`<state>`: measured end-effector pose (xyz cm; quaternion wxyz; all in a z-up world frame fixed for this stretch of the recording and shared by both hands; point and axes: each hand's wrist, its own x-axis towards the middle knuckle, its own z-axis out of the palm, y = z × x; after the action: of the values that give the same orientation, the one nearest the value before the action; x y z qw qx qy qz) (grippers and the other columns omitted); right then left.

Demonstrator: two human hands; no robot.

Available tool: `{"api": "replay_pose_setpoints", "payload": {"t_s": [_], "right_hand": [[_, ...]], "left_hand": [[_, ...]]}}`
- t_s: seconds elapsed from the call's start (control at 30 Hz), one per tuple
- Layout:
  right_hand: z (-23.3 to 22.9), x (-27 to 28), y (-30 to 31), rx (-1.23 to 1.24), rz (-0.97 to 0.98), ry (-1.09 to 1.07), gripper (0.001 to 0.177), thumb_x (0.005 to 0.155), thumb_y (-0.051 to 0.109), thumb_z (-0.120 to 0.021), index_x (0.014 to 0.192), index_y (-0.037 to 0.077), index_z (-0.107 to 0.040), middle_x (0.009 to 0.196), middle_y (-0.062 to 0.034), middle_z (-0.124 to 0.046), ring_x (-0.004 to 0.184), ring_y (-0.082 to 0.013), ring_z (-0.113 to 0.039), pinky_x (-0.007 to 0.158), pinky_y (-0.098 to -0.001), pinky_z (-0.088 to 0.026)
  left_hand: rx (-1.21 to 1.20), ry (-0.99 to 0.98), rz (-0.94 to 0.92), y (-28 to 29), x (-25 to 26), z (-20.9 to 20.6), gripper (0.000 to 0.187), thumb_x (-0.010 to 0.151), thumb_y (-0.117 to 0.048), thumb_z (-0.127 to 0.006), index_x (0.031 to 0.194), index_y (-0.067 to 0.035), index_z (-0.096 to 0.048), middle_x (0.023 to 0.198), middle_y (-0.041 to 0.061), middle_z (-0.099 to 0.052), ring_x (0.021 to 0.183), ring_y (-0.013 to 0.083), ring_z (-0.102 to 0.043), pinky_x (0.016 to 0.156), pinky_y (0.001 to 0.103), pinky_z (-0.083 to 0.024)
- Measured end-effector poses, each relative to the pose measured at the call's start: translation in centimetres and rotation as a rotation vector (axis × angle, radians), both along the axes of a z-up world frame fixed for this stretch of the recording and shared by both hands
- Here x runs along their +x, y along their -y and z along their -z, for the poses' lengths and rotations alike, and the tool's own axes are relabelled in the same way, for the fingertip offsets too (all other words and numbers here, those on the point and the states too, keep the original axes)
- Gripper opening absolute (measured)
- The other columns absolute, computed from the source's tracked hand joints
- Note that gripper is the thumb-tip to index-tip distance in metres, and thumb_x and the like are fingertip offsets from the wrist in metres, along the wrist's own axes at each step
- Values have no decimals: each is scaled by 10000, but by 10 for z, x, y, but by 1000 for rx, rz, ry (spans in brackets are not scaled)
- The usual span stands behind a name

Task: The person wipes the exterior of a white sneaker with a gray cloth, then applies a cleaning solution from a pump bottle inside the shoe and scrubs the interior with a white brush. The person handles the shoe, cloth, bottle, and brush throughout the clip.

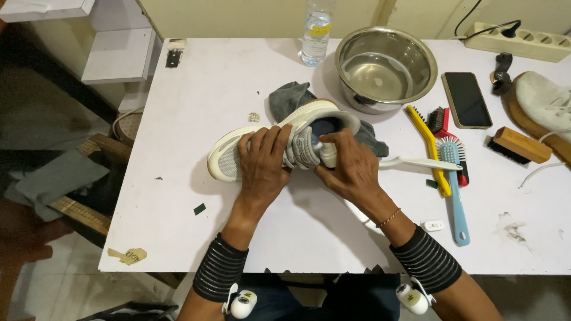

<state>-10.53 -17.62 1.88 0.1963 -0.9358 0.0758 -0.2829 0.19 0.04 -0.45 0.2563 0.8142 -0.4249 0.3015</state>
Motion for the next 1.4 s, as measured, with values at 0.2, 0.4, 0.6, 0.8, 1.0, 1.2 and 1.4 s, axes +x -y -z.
{"api": "replay_pose_setpoints", "payload": {"t_s": [0.2,0.4,0.6,0.8,1.0,1.2,1.4], "right_hand": [[-21,3,-7,9,17,-149,586,749,337,-769,1278,261,-529,998,-53,-587,759,-351,-651,677,-436,-459],[-42,9,-1,-65,42,-221,717,746,301,-726,1405,301,-446,1012,-82,-538,774,-388,-651,700,-471,-475],[-50,6,13,-154,51,-211,718,741,289,-700,1423,297,-474,980,-81,-511,748,-378,-616,672,-452,-460],[-62,2,13,-144,11,-279,696,752,350,-697,1408,309,-471,1004,-68,-539,756,-361,-640,724,-443,-499],[-74,-1,11,-4,-54,-365,699,741,365,-708,1393,329,-457,1051,-64,-564,830,-381,-674,773,-455,-511],[-112,-9,-6,167,-224,-527,684,700,264,-713,1356,259,-519,1012,-110,-642,918,-412,-707,846,-478,-506],[-115,-13,-9,207,-274,-523,706,661,206,-684,1350,239,-533,1030,-145,-686,929,-430,-714,857,-512,-518]], "left_hand": [[2,-20,-22,0,0,1,845,666,-20,-777,1464,-113,-517,1194,92,-596,1171,283,-540,1065,506,-326],[7,-133,-21,-7,1,-15,868,638,-91,-864,1436,-85,-521,1173,121,-630,1146,310,-567,1032,524,-336],[51,-231,39,-11,2,-40,870,597,-96,-888,1394,-58,-540,1142,137,-659,1107,335,-589,1006,531,-351],[185,-340,109,-24,6,-82,898,589,-199,-935,1381,-63,-534,1069,136,-697,1069,345,-623,984,513,-369],[439,-419,133,-32,30,-117,903,569,-226,-931,1380,-103,-554,1044,104,-723,1055,338,-648,952,492,-399],[664,-708,219,-34,46,-178,818,544,-130,-988,1286,-55,-653,1065,198,-767,1089,450,-686,1019,534,-425],[741,-902,254,-28,43,-182,747,537,-86,-980,1231,-122,-707,1090,208,-778,1159,489,-669,1085,546,-443]]}}
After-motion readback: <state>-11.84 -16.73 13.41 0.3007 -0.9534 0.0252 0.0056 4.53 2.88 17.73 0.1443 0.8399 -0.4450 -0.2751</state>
